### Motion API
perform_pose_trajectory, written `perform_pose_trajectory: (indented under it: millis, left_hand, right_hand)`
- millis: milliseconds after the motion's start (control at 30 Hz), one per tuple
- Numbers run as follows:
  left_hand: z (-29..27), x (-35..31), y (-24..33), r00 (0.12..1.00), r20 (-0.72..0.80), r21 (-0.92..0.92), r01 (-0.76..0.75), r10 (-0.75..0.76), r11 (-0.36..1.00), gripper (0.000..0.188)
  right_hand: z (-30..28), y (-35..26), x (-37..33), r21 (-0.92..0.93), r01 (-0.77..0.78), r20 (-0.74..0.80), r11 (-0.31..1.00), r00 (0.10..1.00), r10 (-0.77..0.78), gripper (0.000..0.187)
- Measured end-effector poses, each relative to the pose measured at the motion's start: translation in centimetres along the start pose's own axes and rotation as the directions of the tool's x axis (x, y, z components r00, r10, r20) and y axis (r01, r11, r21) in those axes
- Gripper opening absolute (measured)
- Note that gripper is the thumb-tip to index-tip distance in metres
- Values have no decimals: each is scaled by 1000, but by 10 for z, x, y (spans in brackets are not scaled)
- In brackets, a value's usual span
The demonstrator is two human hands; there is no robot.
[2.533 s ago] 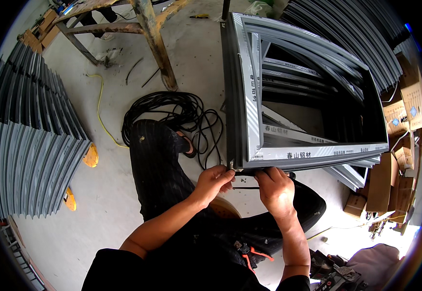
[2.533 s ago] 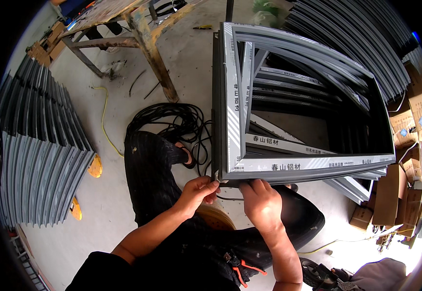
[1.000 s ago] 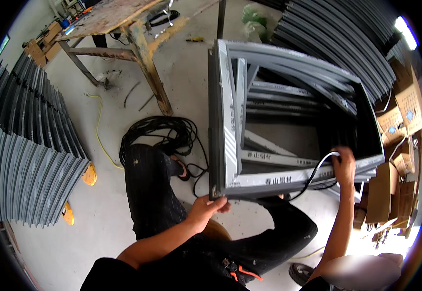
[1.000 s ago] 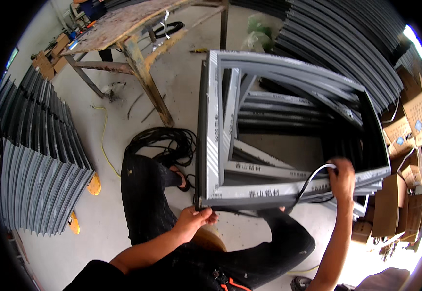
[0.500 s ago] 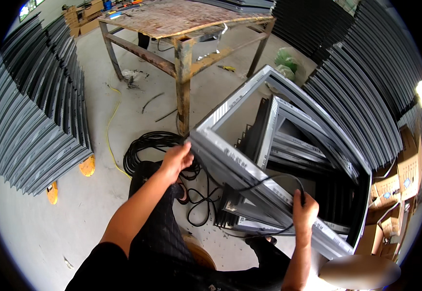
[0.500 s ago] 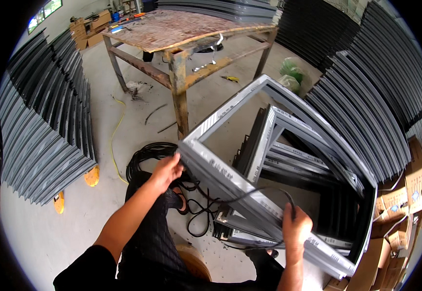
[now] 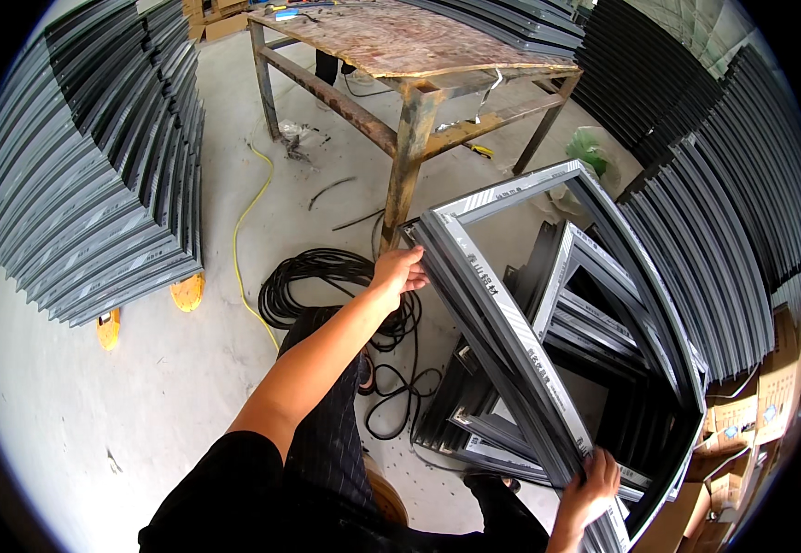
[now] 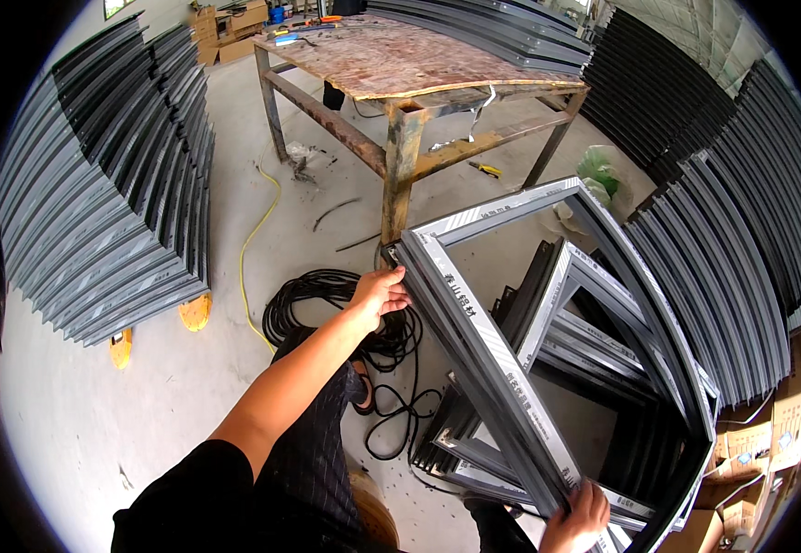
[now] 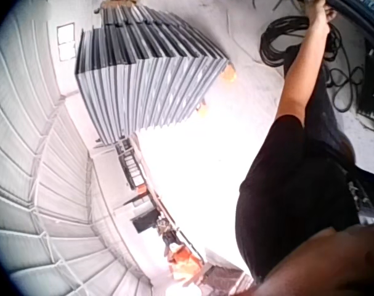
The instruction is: The person assembles metal window frames by inserting rubber weatherstripping into the frame channels and using a tool to cut the stripping. They lift and stack the frames after completing each one.
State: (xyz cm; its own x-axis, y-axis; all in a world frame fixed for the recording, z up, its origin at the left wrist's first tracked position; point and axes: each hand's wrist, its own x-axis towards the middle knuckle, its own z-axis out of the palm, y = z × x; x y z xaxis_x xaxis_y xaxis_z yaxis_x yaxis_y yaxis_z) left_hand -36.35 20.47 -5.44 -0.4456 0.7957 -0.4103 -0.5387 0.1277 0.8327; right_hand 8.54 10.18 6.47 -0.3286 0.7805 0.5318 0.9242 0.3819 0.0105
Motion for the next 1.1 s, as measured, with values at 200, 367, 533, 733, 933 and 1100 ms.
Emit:
perform_pose_trajectory:
  millis: [200,367,533,733,933,1100]
  left_hand:
    - [-20,5,11,995,46,4,86,-86,996,35]
    - [-17,3,17,974,164,-53,168,-157,984,39]
    - [-15,11,5,991,126,61,33,-40,998,39]
    - [7,-35,13,968,165,98,175,-189,980,43]
    - [3,-28,-12,970,205,121,109,-132,987,44]
    - [17,-44,-33,935,325,137,105,-145,985,37]
  right_hand:
    - [-63,116,-78,-453,-255,-146,855,967,211,20]
    - [-67,176,-117,-411,-391,-171,824,920,352,20]
    - [-43,234,-170,-398,-492,-136,775,867,480,20]
    - [-27,240,-176,-264,-522,-186,811,853,488,28]
    - [-19,236,-176,-208,-562,-246,801,822,513,30]
    - [-14,234,-176,-162,-571,-271,805,810,520,31]
